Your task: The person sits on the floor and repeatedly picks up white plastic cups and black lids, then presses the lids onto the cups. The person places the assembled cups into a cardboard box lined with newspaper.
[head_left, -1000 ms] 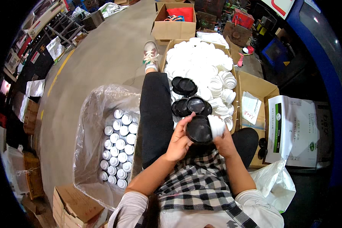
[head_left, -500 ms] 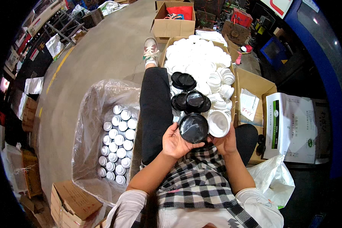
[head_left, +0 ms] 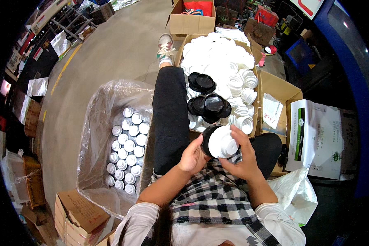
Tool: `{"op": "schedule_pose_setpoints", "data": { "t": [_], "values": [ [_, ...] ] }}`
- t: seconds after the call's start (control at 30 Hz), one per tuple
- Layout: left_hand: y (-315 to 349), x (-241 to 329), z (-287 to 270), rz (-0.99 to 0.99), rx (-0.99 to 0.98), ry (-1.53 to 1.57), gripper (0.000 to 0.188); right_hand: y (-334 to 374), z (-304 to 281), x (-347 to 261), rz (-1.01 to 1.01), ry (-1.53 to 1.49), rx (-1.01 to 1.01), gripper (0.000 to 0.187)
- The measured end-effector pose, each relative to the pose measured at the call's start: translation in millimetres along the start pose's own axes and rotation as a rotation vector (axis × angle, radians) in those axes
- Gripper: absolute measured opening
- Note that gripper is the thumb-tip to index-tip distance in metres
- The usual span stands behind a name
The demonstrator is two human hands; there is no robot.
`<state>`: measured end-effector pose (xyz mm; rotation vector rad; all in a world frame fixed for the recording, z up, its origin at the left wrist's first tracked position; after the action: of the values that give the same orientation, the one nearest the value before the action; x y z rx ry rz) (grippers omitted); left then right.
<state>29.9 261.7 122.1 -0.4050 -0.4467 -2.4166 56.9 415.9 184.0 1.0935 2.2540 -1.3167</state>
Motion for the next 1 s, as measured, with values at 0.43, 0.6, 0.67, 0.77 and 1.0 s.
{"op": "schedule_pose_setpoints", "data": {
  "t": [0.43, 0.6, 0.67, 0.77, 1.0],
  "values": [
    [5.3, -3.1, 14.0, 0.168, 0.023, -0.207, 0.051, 4.7, 5.9, 4.1, -0.01, -0.049, -0.014, 0.07],
    [6.1, -2.1, 18.6, 0.217, 0.042, -0.275, 0.057, 6.2, 7.0, 4.3, -0.015, -0.068, -0.014, 0.069],
    [6.6, -1.6, 19.3, 0.272, 0.025, -0.301, 0.059, 7.9, 8.4, 5.8, 0.0, -0.077, -0.023, 0.069],
    [5.7, 0.7, 18.3, 0.382, 0.135, -0.707, 0.061, 12.5, 11.6, 8.1, 0.019, -0.048, -0.039, 0.072],
    [-2.9, -7.3, 6.9, 0.324, 0.225, -0.837, 0.063, 15.7, 21.9, 38.3, 0.332, -0.531, 0.284, 0.065]
  ]
}}
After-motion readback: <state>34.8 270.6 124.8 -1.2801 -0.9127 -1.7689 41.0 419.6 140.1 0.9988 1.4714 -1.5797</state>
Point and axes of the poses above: each hand's wrist, its own y-axis away from the middle knuckle, its own z-axis out of the palm, x = y × z, the point moved 2 cm from there along -y, towards the middle knuckle, and after that the axes turned 11 degrees about -z, right-handed, at the moved point
